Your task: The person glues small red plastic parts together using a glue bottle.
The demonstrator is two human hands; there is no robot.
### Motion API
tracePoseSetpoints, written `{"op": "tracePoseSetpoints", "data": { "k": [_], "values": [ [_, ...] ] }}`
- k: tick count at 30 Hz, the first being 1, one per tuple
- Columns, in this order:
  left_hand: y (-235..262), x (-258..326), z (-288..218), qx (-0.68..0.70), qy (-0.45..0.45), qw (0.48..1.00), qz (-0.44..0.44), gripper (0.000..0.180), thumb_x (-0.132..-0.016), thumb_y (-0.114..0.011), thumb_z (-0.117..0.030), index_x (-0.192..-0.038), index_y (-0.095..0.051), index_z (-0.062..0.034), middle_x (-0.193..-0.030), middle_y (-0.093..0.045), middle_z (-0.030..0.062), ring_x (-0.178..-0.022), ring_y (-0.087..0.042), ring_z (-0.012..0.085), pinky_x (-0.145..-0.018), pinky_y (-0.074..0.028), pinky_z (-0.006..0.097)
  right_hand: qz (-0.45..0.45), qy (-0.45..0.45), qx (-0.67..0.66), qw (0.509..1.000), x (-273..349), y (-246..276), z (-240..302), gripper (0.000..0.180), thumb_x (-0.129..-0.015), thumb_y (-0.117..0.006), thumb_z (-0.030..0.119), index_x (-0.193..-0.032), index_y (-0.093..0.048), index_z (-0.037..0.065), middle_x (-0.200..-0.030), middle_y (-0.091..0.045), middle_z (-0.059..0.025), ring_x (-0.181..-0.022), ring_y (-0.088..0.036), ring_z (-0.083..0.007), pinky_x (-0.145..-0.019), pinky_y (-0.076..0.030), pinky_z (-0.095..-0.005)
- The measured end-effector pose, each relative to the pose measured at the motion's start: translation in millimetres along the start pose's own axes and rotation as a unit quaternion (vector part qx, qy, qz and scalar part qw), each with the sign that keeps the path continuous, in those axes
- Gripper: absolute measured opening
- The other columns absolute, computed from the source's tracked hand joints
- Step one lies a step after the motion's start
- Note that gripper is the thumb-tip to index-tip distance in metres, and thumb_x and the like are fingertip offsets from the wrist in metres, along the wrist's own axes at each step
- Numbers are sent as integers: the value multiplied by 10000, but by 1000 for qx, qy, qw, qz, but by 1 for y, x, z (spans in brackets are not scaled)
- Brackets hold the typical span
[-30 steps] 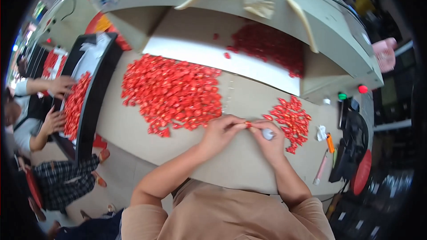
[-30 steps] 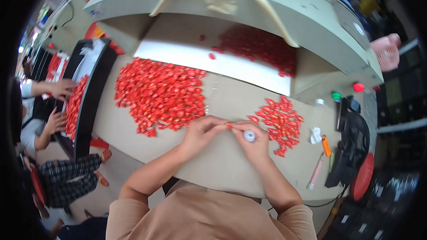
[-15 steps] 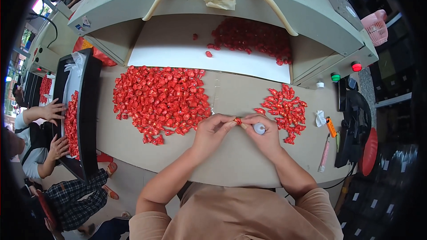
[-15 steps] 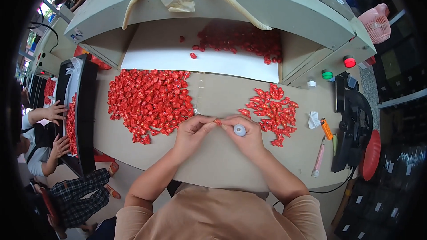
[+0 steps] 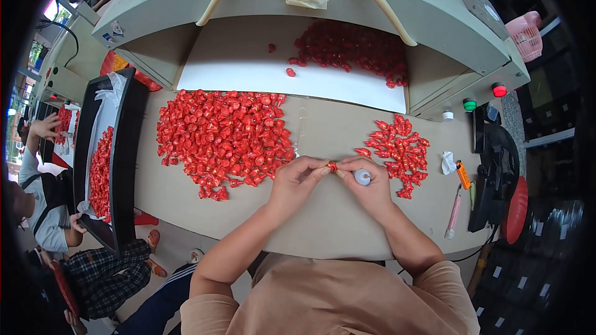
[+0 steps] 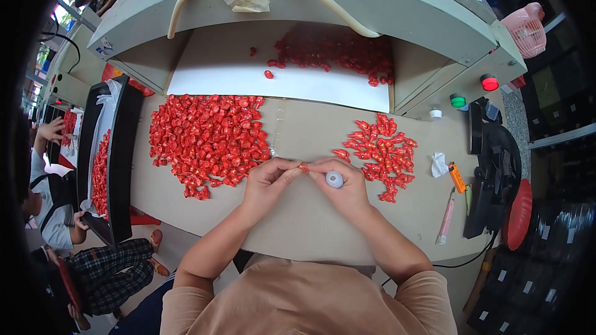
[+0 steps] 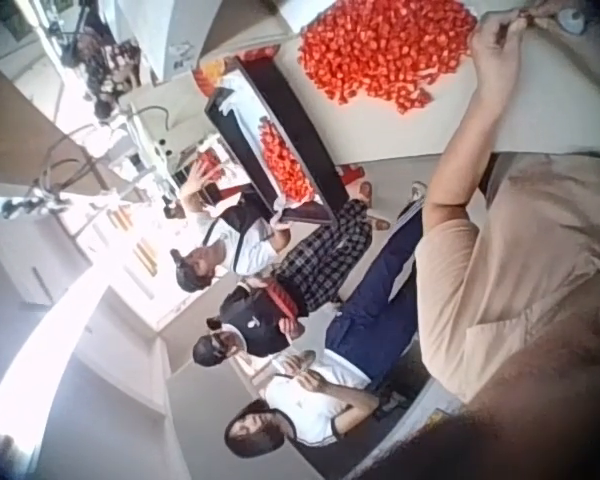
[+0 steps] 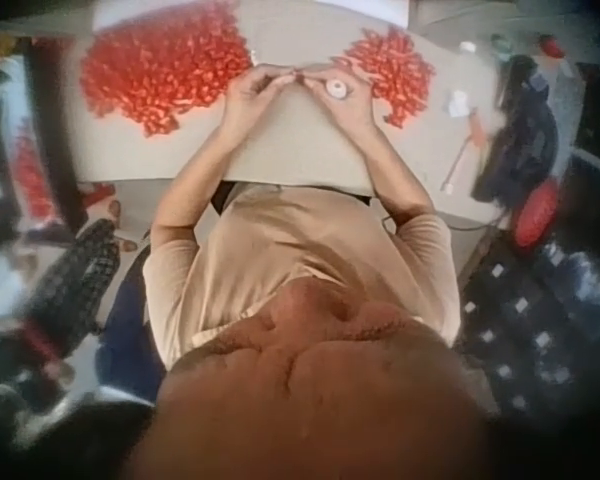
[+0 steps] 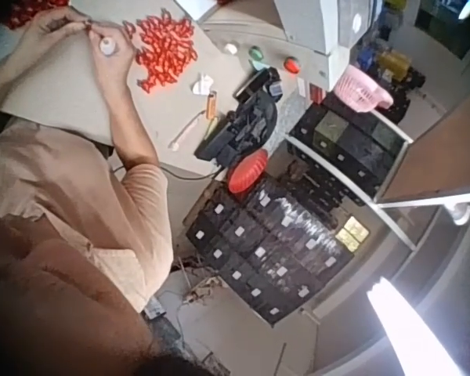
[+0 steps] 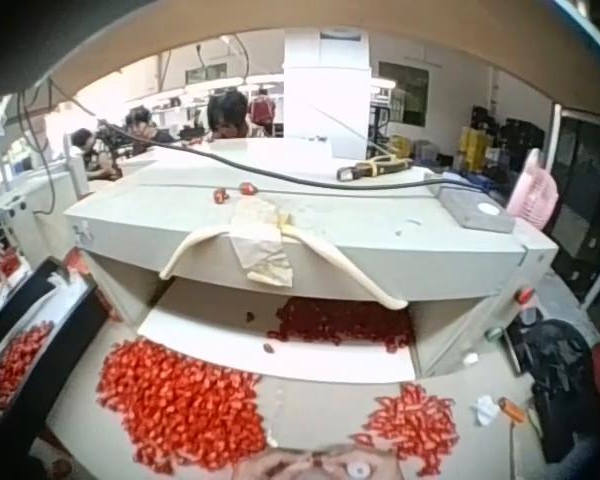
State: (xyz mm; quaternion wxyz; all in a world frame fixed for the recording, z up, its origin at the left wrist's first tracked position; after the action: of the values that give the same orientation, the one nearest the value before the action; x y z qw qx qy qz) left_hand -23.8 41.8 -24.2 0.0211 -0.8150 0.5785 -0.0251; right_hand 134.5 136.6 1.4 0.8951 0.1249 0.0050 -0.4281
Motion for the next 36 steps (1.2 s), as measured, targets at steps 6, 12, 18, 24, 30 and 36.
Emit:
{"op": "tracePoseSetpoints", "data": {
  "k": [6, 12, 18, 24, 30, 36],
  "values": [
    [-1, 0, -2, 9, 3, 1000, 1, 155, -930, -612, -57, -1061, -646, 20, -1003, -691, 70, -929, -638, 101, -813, -507, 237, -1, -2, -8, 1000, 0, 0, 0, 180, -794, -694, -53, -950, -706, 35, -947, -676, -73, -877, -643, -145, -771, -503, -254],
    [0, -1, -2, 5, 1, 1000, 0, 153, -931, -610, -56, -1060, -647, 16, -1009, -689, 70, -934, -635, 102, -820, -507, 241, -1, -1, -3, 1000, -1, 0, 0, 175, -792, -705, -45, -947, -706, 35, -947, -675, -73, -873, -643, -144, -767, -503, -254],
    [-3, -1, -3, -9, -7, 1000, -5, 158, -929, -610, -51, -1067, -646, 18, -1021, -687, 74, -934, -634, 104, -823, -505, 238, -3, 0, -4, 1000, -1, 0, 0, 161, -798, -706, -34, -946, -702, 29, -950, -674, -74, -876, -641, -145, -769, -500, -255],
    [-9, -5, -3, -22, 0, 999, -39, 168, -900, -656, -85, -1042, -662, 4, -949, -684, 67, -848, -650, 108, -756, -527, 249, -19, -54, -67, 996, -4, 1, -5, 130, -848, -677, 7, -978, -680, 14, -962, -678, -55, -879, -633, -116, -777, -499, -241],
    [-13, -1, -13, -36, -1, 999, -26, 244, -937, -596, -49, -1172, -590, 19, -1063, -662, 58, -913, -602, 91, -790, -500, 233, -15, -150, -146, 978, -6, 7, 2, 141, -899, -651, 72, -1017, -651, -6, -968, -684, -54, -853, -633, -87, -791, -515, -230],
    [-7, -4, -12, 2, 0, 1000, -8, 202, -936, -611, -105, -1104, -626, 7, -956, -681, 56, -842, -631, 104, -761, -520, 247, 26, -144, -172, 974, -5, 15, 2, 193, -905, -649, 74, -1079, -632, -7, -948, -670, -68, -881, -642, -114, -782, -523, -250]
  ]
}}
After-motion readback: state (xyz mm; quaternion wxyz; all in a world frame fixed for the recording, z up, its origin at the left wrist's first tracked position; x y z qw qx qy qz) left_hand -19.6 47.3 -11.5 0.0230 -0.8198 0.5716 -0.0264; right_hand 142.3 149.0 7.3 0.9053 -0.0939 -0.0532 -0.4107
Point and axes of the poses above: each hand's wrist, its own x-axis away from the middle knuckle, its own y-axis out of the back of the hand, z = x × y, the point moved 1 cm from there along -x, towards the middle knuckle
